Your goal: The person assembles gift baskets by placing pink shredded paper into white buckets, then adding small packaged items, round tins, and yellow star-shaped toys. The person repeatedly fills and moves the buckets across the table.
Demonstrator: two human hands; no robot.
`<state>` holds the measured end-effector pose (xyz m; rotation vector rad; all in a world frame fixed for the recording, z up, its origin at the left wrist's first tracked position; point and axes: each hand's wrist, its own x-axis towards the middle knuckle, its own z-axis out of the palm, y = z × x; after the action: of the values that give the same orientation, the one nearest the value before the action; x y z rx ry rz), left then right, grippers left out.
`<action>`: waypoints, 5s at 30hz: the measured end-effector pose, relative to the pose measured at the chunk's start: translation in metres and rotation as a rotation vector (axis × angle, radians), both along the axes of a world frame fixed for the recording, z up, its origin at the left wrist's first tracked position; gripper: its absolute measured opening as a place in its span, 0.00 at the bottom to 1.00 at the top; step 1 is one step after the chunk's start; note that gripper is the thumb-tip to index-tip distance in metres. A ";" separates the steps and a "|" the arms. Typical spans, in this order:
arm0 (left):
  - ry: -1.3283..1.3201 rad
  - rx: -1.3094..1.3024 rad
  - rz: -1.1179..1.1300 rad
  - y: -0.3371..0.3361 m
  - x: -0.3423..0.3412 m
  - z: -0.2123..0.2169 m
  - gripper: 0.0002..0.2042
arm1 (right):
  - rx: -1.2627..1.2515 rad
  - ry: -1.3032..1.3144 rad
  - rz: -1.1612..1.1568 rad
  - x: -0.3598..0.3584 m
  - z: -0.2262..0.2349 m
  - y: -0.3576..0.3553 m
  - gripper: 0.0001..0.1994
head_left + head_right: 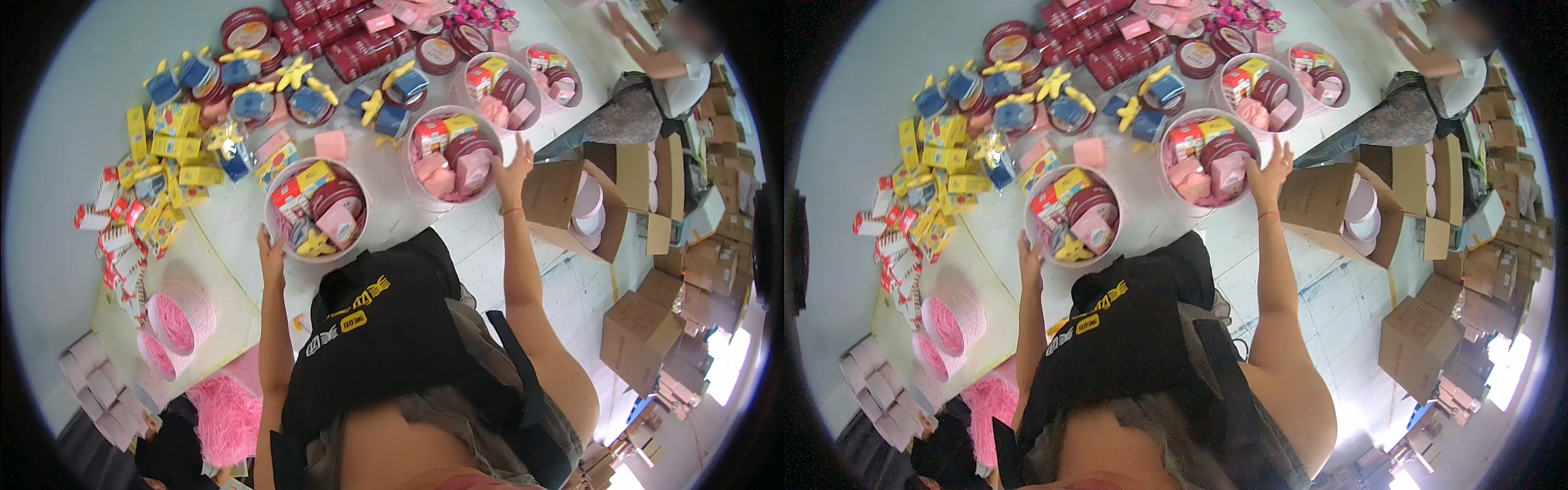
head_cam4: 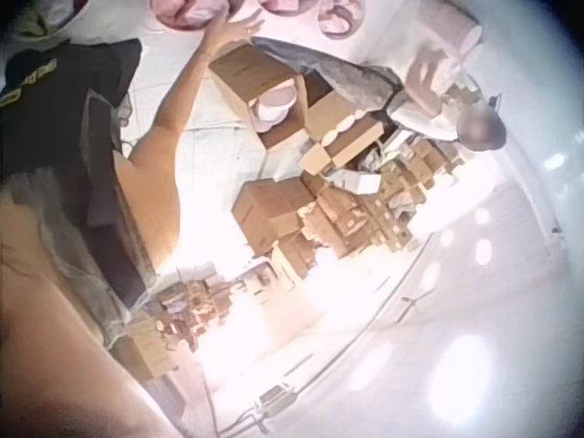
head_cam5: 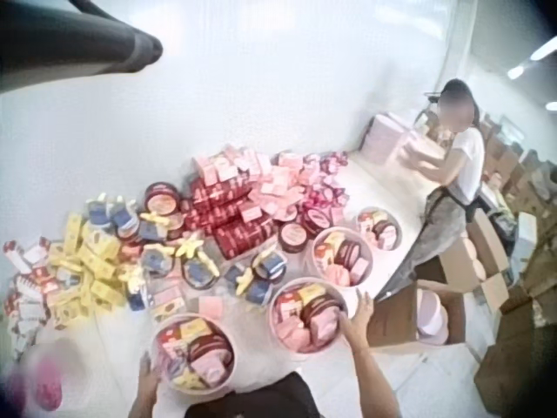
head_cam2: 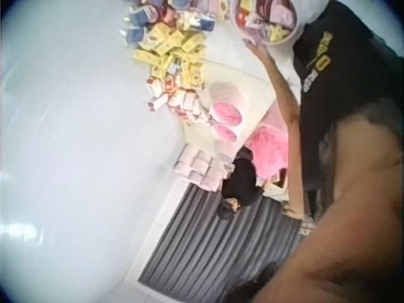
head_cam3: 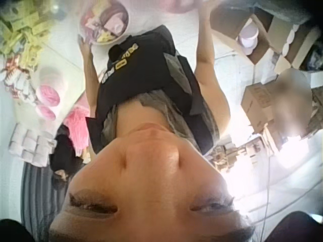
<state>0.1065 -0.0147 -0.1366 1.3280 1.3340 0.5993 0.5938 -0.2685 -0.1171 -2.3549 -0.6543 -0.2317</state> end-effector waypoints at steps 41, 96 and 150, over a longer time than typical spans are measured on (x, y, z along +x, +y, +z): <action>-0.261 -0.327 -0.335 -0.097 0.364 0.007 0.32 | 0.268 -0.054 -0.170 0.234 -0.004 -0.091 0.23; 0.106 1.009 -1.413 -0.032 0.384 0.042 0.13 | -0.115 0.354 0.414 0.002 0.030 -0.008 0.21; -0.382 -0.382 -0.278 -0.073 0.288 0.000 0.27 | 0.493 0.354 -0.224 0.113 0.000 -0.028 0.20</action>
<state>0.3949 -0.0875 -0.1365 1.0005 0.8784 0.3589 0.7070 -0.2969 -0.1168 -1.9182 -0.1373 -0.0584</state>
